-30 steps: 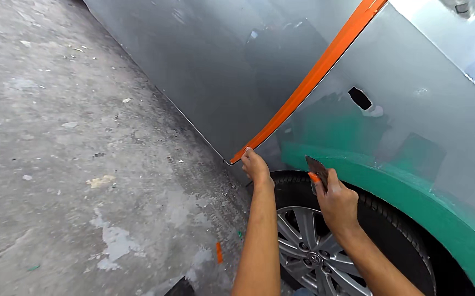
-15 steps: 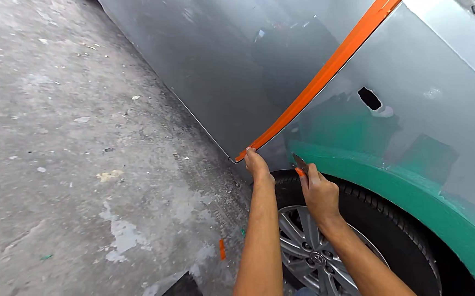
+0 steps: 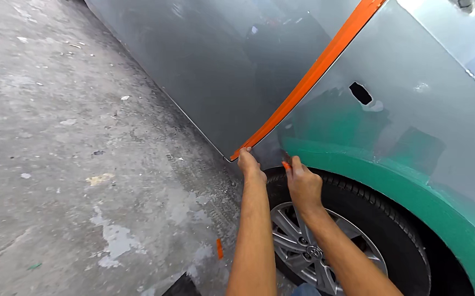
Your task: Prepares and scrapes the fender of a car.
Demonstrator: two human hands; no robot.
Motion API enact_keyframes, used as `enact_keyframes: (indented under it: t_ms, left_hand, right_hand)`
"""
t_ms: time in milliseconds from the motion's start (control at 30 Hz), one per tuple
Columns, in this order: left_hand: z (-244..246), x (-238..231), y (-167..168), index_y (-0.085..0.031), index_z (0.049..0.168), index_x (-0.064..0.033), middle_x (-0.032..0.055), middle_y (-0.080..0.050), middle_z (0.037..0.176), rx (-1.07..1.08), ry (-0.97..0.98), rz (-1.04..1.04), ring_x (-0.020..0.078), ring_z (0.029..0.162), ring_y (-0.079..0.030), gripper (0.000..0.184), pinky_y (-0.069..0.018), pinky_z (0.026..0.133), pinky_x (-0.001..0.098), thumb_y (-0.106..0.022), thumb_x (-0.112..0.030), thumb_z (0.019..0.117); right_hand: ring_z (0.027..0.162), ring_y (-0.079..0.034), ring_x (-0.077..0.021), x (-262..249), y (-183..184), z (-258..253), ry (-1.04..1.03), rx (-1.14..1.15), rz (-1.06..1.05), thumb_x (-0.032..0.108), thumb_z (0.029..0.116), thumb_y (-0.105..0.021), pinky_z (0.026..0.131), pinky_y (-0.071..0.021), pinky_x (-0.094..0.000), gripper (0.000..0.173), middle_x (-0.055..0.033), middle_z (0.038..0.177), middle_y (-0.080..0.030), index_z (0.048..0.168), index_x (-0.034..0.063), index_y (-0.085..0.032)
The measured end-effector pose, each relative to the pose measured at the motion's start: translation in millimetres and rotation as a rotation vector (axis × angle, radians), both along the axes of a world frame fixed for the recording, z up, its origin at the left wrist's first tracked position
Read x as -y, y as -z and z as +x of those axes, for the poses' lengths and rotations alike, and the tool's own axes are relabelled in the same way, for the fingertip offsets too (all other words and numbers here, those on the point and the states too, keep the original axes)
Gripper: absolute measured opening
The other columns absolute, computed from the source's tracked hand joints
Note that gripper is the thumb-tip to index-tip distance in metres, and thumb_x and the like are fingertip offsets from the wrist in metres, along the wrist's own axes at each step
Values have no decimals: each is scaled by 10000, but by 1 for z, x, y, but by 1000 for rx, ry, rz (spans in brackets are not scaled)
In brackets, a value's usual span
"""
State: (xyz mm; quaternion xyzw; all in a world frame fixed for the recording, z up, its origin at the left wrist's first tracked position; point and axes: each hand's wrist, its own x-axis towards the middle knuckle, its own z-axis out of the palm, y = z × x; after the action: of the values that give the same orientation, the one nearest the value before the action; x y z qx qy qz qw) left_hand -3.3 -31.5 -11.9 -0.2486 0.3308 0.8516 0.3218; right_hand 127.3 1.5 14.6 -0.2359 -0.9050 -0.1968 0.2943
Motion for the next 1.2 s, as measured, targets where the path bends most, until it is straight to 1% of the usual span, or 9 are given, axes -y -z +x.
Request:
enact_keyframes:
  t_ms: [167,233,300,367,533,633,867,1067,1200]
  left_hand:
    - [2,4,-1,-497,1413,-53,193,-432,1518,-17,46,-3,353,1371,-440,462,-403,1051,555,-467,-330,1043]
    - [1,3,1,-502,1411,-51,197,-432,1515,-26,53,-4,354,1359,-446,464,-402,1044,552,-450,-332,1046]
    - [1,1,3,-519,1393,-49,191,-447,1500,-31,54,-15,344,1339,-461,462,-407,1033,549,-437,-341,1044]
    - [2,-2,6,-515,1388,-51,172,-452,1486,-43,53,-28,323,1318,-466,462,-406,1023,539,-430,-345,1042]
    - [7,-12,11,-458,1444,-57,186,-441,1500,-106,39,-103,327,1349,-452,495,-413,1027,557,-462,-324,1027]
    - [10,-17,15,-435,1454,-52,201,-439,1492,-151,35,-146,328,1333,-466,495,-423,1022,550,-444,-324,1040]
    - [11,-19,17,-452,1434,-36,217,-450,1468,-166,18,-173,336,1320,-469,482,-426,1025,548,-459,-314,1041]
    - [13,-21,17,-460,1407,-50,207,-463,1432,-172,27,-184,327,1293,-479,454,-429,1017,543,-466,-305,1031]
    - [11,-23,19,-455,1417,-42,222,-443,1469,-175,23,-201,348,1341,-458,474,-426,1038,561,-475,-310,1027]
  right_hand:
    - [712,-717,-330,23,-18,-17,233,281,-306,294,1020,-619,621,-557,-514,239,-114,748,-706,1211,160,-673]
    - [655,-691,-309,27,-34,14,190,235,-337,363,1014,-628,573,-543,-509,265,-85,696,-668,1158,142,-657]
    - [528,-626,-243,23,-48,68,113,100,-225,422,970,-659,460,-496,-465,288,-30,611,-605,1013,138,-685]
    - [542,-619,-188,18,-68,132,88,-23,-69,440,935,-674,451,-505,-424,315,-9,653,-623,910,128,-711]
    - [712,-694,-95,9,-119,275,134,-306,158,381,949,-693,664,-580,-261,487,-148,792,-713,1002,-102,-676]
    - [757,-689,-68,-3,-129,311,157,-332,258,383,965,-671,715,-552,-195,503,-192,809,-701,976,-120,-659]
    - [554,-604,-249,-22,-146,269,204,-256,380,546,987,-569,497,-452,-405,623,-170,646,-599,857,-62,-619]
    - [713,-555,-311,-26,-138,195,46,-241,428,477,968,-649,681,-454,-445,531,-154,733,-553,789,-23,-623]
    - [734,-545,-265,-25,-130,149,26,-253,442,472,979,-650,785,-407,-445,480,-91,686,-545,792,33,-600]
